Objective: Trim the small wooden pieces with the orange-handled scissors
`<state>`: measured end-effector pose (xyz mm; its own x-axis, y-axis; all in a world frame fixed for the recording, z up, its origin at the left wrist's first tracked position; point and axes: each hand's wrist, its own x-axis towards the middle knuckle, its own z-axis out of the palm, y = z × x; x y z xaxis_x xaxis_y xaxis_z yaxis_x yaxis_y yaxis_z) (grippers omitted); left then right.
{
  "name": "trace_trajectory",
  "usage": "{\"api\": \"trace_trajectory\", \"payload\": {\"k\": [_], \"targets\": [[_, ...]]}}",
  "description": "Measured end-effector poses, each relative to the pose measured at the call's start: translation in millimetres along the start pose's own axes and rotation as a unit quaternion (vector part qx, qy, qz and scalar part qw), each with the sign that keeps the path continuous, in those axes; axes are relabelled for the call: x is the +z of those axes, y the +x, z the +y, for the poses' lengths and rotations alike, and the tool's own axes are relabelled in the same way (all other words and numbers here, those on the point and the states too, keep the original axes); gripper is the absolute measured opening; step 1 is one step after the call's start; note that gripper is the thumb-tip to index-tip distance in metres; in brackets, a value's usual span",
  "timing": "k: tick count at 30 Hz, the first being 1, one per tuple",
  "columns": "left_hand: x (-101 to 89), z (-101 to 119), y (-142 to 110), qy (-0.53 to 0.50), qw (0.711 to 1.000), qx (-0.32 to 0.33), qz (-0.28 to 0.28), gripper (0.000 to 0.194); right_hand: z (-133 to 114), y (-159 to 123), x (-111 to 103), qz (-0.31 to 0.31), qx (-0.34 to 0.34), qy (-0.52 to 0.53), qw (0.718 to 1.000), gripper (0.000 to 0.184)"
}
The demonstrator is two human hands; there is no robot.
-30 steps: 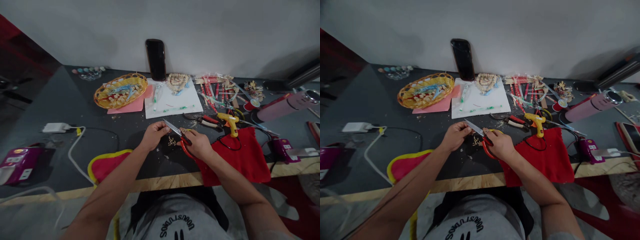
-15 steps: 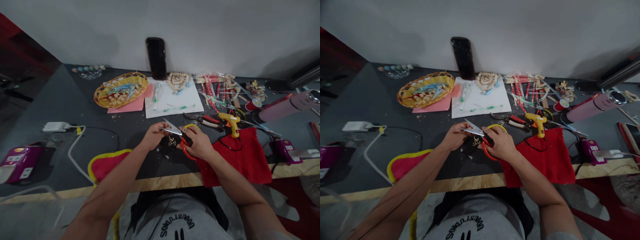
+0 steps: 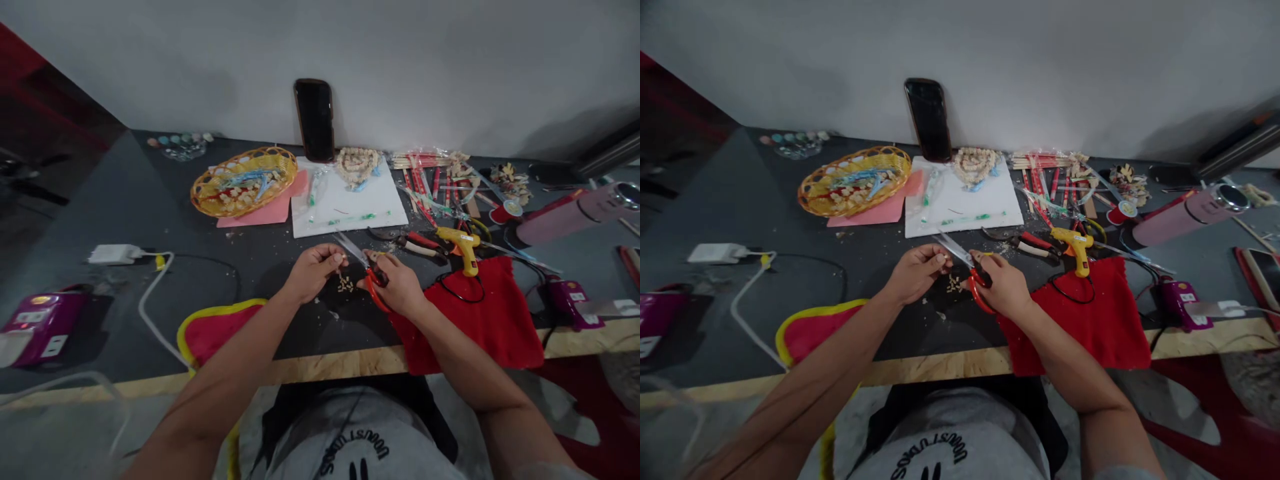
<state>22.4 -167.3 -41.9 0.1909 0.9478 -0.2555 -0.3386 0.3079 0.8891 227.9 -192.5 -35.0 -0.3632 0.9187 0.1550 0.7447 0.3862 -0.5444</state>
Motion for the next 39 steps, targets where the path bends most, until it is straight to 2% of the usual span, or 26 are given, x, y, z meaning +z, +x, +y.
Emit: {"api": "trace_trajectory", "payload": {"k": [3, 8, 16, 27, 33, 39], "targets": [[1.2, 3.2, -0.3, -0.025, 1.0, 0.006, -0.001, 0.034, 0.5, 1.6, -1.8, 0.018, 0.008, -0.003, 1.0, 0.057], [1.6, 2.8, 1.2, -0.05, 0.999, 0.0, 0.019, 0.026, -5.8, -0.2, -2.1, 0.004, -0.036, -0.046, 0.998, 0.059], [3.3, 2.4, 2.4, -0.046, 0.999, -0.009, 0.025, 0.019, -4.6, -0.3, 2.3, 0.004, -0.026, -0.051, 0.998, 0.058], [2.8, 1.9, 1.7, -0.033, 0.999, 0.001, 0.004, 0.022, -5.9, -0.4, 0.2, -0.006, -0.033, -0.012, 0.999, 0.056], [0.2, -2.3, 2.4, -0.016, 1.0, 0.02, 0.01, 0.022, -4.7, -1.0, 2.9, 0.003, -0.029, -0.031, 0.999, 0.054], [0.8, -3.4, 1.2, -0.033, 0.999, 0.023, 0.021, 0.035, -4.7, -2.3, 3.6, 0.011, -0.031, -0.044, 0.998, 0.049]]}}
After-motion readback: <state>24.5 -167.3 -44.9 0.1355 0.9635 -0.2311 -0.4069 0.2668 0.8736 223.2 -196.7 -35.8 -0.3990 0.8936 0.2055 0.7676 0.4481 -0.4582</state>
